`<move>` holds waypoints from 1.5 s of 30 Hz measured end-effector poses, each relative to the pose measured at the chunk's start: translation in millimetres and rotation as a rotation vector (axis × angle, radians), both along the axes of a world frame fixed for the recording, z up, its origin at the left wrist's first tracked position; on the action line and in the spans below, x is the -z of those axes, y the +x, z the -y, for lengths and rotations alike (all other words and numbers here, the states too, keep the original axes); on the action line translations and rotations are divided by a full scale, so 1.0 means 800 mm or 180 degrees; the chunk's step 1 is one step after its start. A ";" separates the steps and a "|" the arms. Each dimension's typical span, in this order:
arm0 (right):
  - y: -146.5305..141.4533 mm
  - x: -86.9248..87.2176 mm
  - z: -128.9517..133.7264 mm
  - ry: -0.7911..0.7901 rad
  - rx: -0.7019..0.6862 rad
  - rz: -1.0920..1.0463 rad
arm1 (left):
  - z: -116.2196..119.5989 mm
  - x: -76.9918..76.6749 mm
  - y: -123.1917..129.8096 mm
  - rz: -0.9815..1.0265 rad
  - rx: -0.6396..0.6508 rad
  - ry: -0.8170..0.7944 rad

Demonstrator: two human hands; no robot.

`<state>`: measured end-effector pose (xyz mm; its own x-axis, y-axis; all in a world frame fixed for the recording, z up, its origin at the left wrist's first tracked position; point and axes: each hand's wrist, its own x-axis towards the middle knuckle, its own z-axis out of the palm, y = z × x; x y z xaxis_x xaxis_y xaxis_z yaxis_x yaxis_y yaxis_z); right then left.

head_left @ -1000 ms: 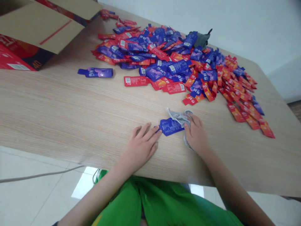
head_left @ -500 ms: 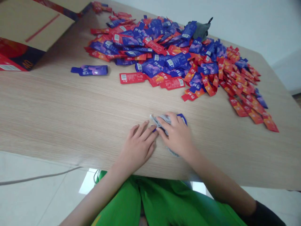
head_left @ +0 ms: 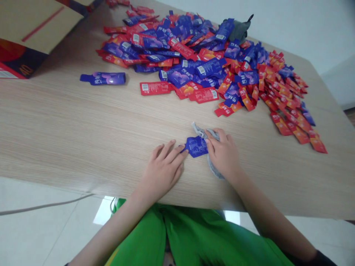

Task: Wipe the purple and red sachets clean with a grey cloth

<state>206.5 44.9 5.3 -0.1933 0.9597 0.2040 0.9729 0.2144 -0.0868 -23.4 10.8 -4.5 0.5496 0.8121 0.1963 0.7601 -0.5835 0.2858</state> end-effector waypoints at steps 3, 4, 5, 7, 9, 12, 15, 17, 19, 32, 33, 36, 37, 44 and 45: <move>0.024 0.001 -0.008 -0.0031 -0.0020 -0.0187 | -0.001 0.000 0.000 0.0002 0.0003 -0.0026; 0.034 -0.003 -0.011 -0.0063 -0.0006 -0.0272 | -0.001 0.001 -0.001 0.0003 -0.0004 -0.0028; 0.045 -0.009 -0.015 -0.0098 0.0024 -0.0353 | -0.001 0.001 -0.001 0.0006 -0.0010 -0.0027; 0.067 -0.027 -0.021 -0.0155 0.0113 -0.0479 | 0.000 0.001 -0.001 0.0019 -0.0005 -0.0005; 0.085 -0.047 -0.024 -0.0191 0.0164 -0.0479 | 0.000 0.001 -0.001 0.0036 0.0018 0.0026; 0.093 -0.064 -0.025 -0.0291 0.0100 -0.0199 | 0.000 -0.001 -0.001 0.0050 0.0021 0.0018; 0.079 -0.055 -0.023 -0.0325 -0.0249 0.0022 | 0.000 -0.002 -0.001 0.0069 0.0001 -0.0016; 0.066 -0.042 -0.020 -0.0072 -0.0397 -0.0155 | -0.001 -0.002 -0.001 0.0072 -0.0002 -0.0040; 0.058 -0.029 -0.016 0.0324 -0.0319 -0.0489 | -0.001 -0.002 -0.001 0.0068 0.0007 -0.0067; 0.066 -0.016 -0.013 0.0214 -0.0003 -0.1023 | -0.001 -0.002 0.001 -0.0020 -0.0004 -0.0037; 0.055 -0.024 -0.014 0.0339 0.0022 -0.1110 | -0.001 -0.002 0.001 -0.0040 0.0000 -0.0032; 0.009 -0.037 -0.012 0.0515 -0.0293 -0.1135 | -0.002 -0.003 0.003 -0.0066 0.0012 -0.0003; -0.007 -0.037 -0.010 0.0453 -0.0494 -0.1054 | -0.001 -0.003 0.004 -0.0072 -0.0003 0.0010; -0.055 -0.005 -0.001 -0.0098 -0.0939 0.0144 | 0.016 -0.003 0.021 -0.0174 -0.0434 0.0005; -0.052 -0.003 0.001 -0.0098 -0.0906 0.0193 | 0.018 -0.002 0.022 -0.0173 -0.0454 -0.0003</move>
<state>164.5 44.3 7.6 -0.4666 0.8707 0.1555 0.8776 0.4777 -0.0409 -5.8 -3.3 -2.7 0.4385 0.8828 0.1686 0.8496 -0.4683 0.2424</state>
